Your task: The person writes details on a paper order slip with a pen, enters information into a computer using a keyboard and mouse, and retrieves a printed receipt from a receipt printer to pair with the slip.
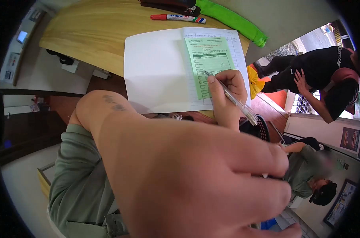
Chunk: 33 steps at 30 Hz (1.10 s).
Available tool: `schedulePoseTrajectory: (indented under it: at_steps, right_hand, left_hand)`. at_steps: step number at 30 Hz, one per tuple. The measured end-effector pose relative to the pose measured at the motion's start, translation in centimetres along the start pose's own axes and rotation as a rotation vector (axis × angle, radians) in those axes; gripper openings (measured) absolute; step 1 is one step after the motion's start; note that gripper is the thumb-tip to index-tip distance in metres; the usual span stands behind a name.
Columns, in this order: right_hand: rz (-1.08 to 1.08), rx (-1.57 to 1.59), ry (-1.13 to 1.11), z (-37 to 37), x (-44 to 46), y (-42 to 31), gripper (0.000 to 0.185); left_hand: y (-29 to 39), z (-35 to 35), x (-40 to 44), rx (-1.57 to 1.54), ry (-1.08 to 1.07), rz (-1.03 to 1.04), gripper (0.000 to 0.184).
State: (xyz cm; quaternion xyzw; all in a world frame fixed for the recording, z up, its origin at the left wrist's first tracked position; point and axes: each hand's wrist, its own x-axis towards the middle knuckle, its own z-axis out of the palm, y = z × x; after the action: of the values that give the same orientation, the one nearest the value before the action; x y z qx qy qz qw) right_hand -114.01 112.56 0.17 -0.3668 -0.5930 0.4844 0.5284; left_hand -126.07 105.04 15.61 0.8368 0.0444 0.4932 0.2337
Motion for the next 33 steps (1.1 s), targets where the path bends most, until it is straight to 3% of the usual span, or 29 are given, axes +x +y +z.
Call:
schedulePoseTrajectory:
  at_steps: [6, 10, 12, 15, 19, 23, 30, 33]
  right_hand:
    - [-0.061, -0.047, 0.000, -0.2, 0.0, 0.4, 0.015]
    - [0.045, -0.124, 0.003, 0.0, 0.2, 0.3, 0.018]
    - [0.005, -0.114, -0.028, 0.0, 0.1, 0.2, 0.018]
    - [0.018, -0.104, -0.013, 0.1, -0.1, 0.1, 0.018]
    - [-0.004, -0.061, -0.015, 0.0, -0.1, 0.2, 0.018]
    - [-0.015, -0.080, -0.011, 0.1, -0.2, 0.1, 0.018]
    - [0.060, -0.068, -0.017, 0.1, 0.6, -0.5, 0.016]
    - [0.166, -0.016, -0.015, 0.4, 1.7, -1.6, 0.014]
  left_hand:
    - [1.4, 0.9, -0.5, 0.004, 0.383, -0.065, 0.034]
    - [2.5, 1.4, -1.1, -0.017, 0.600, -0.134, 0.032]
    - [1.9, 2.0, -1.1, -0.131, 0.629, -0.161, 0.030]
    - [-0.8, 5.3, -1.6, -0.612, 0.433, -0.215, 0.028]
    - [3.5, 7.4, -2.4, -0.936, 0.494, -0.184, 0.024]
    - [6.1, 4.3, -3.1, -0.972, 0.652, -0.102, 0.021]
    - [6.9, 1.6, -4.9, -0.965, 0.718, -0.045, 0.016]
    - [5.9, 0.6, -7.0, -0.921, 0.863, -0.136, 0.014]
